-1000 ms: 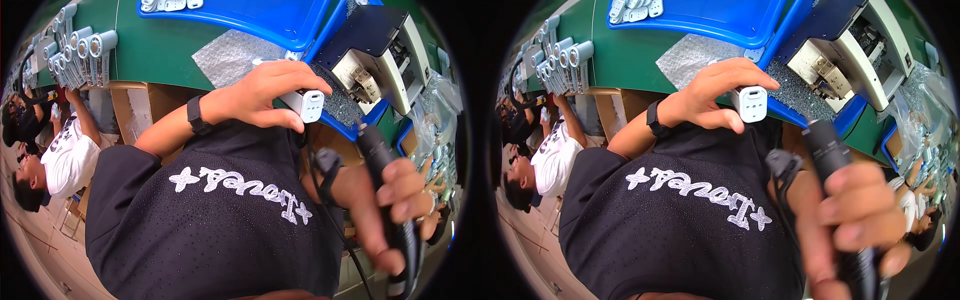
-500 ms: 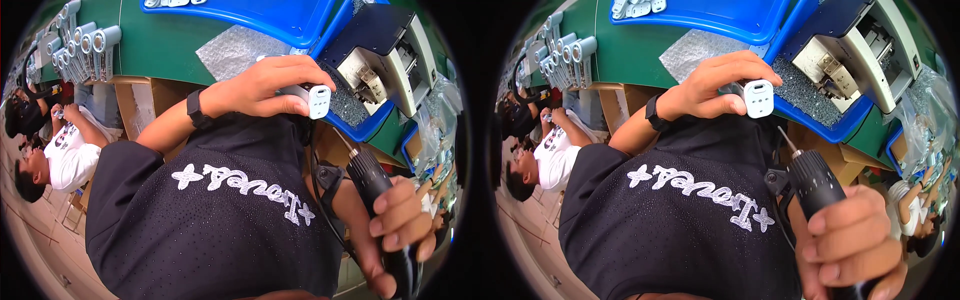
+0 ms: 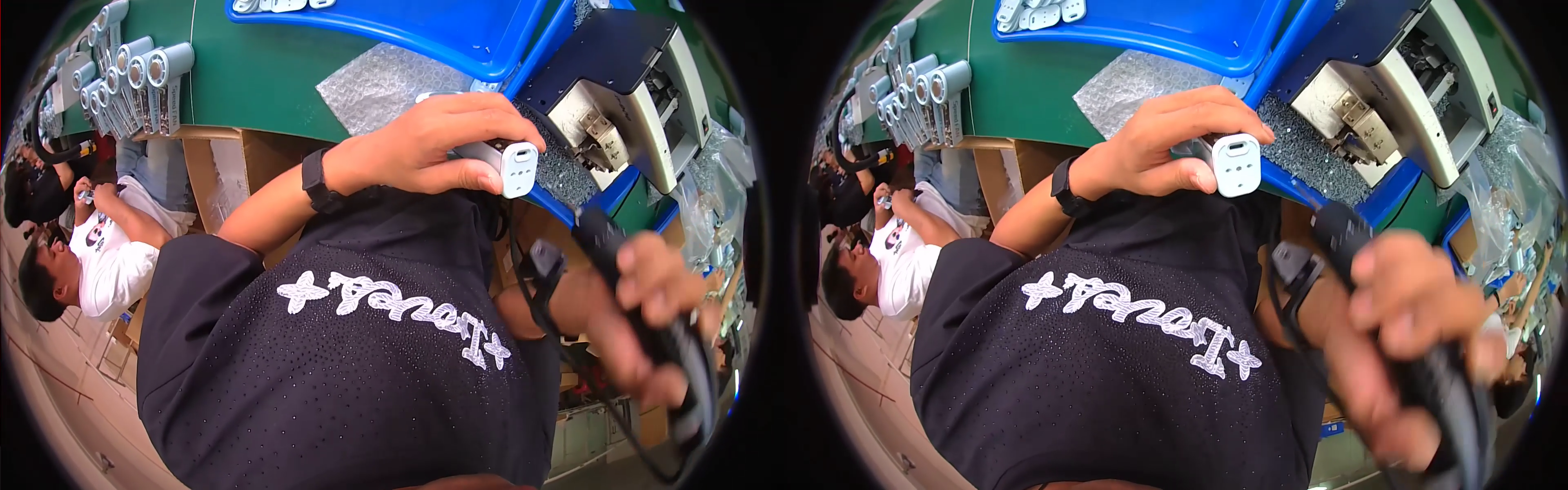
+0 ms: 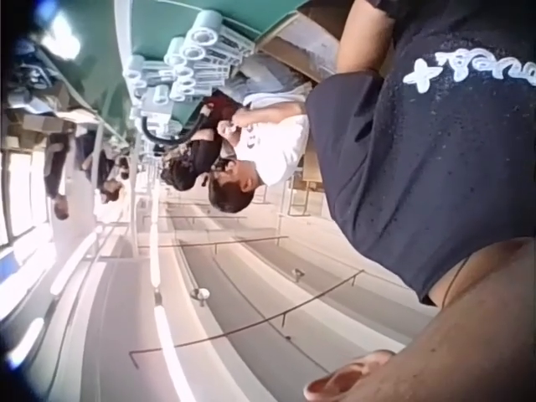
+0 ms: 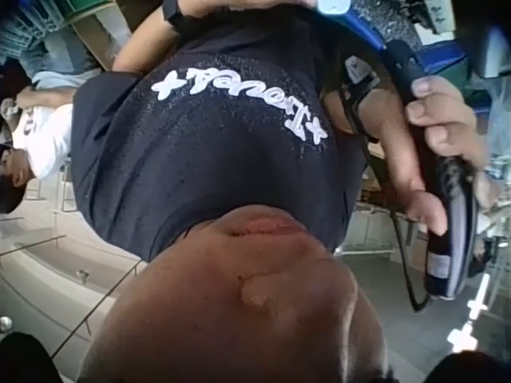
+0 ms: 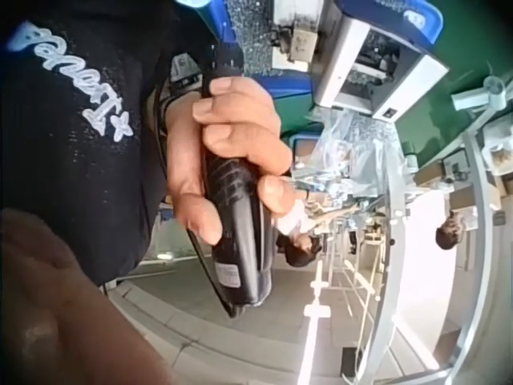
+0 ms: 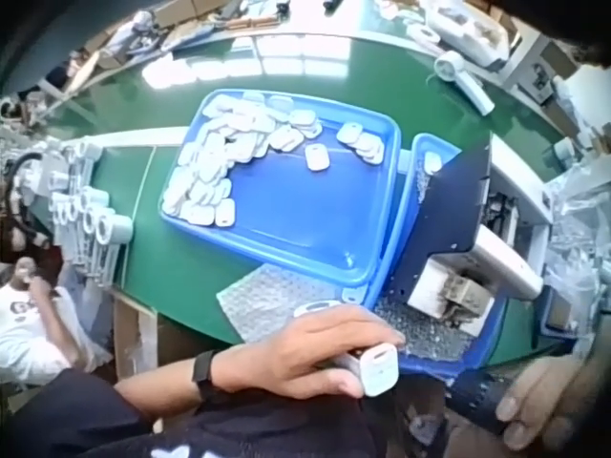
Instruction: Using an electric screwdriver to assemble plastic housing components on an electronics production line.
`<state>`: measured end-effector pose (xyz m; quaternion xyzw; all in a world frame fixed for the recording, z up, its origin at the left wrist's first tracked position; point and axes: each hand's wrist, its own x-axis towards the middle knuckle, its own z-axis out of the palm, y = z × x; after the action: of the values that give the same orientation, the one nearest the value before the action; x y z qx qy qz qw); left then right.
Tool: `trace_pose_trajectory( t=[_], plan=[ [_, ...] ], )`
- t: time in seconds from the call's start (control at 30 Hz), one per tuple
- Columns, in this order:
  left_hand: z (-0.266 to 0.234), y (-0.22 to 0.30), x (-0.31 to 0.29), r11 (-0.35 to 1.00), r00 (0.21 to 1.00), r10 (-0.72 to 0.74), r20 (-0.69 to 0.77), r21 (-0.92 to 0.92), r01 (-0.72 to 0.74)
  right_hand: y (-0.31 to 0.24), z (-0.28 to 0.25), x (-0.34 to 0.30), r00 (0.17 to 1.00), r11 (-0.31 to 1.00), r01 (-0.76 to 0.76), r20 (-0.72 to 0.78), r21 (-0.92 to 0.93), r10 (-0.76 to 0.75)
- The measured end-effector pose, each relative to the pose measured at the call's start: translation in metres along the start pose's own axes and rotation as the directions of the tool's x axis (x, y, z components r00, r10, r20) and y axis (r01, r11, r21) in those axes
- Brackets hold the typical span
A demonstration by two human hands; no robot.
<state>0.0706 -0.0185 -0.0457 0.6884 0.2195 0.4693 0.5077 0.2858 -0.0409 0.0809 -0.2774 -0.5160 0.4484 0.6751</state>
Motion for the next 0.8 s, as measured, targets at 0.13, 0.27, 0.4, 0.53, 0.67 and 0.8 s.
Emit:
trace_pose_trajectory(
  t=[0.13,0.27,0.4,0.53,0.67,0.8],
  plan=[
    [-0.001,0.003,-0.002,1.0,1.0,-0.006,0.004,0.0,0.006,-0.045,0.014,0.013,0.958,0.999,-0.037,0.286,0.034,0.026],
    [0.0,0.002,-0.002,1.0,1.0,0.01,-0.003,0.011,-0.01,-0.032,0.02,0.018,0.946,0.999,-0.037,0.324,0.033,0.025],
    [0.003,0.004,-0.002,1.0,1.0,0.004,-0.001,0.001,-0.004,-0.011,0.026,0.01,0.988,0.989,-0.035,0.152,0.141,0.013],
    [0.003,0.004,-0.002,1.0,1.0,-0.003,-0.001,0.01,0.003,-0.009,0.025,0.008,0.997,0.996,0.002,0.073,0.085,-0.008],
    [0.003,0.002,-0.003,1.0,1.0,0.01,-0.023,0.007,-0.01,-0.016,0.028,0.012,1.0,1.0,0.01,0.009,0.026,-0.01],
    [0.001,0.004,-0.001,1.0,1.0,0.005,-0.015,0.011,-0.005,-0.029,0.024,0.022,0.984,0.989,0.067,0.156,0.13,-0.087]
  ],
)
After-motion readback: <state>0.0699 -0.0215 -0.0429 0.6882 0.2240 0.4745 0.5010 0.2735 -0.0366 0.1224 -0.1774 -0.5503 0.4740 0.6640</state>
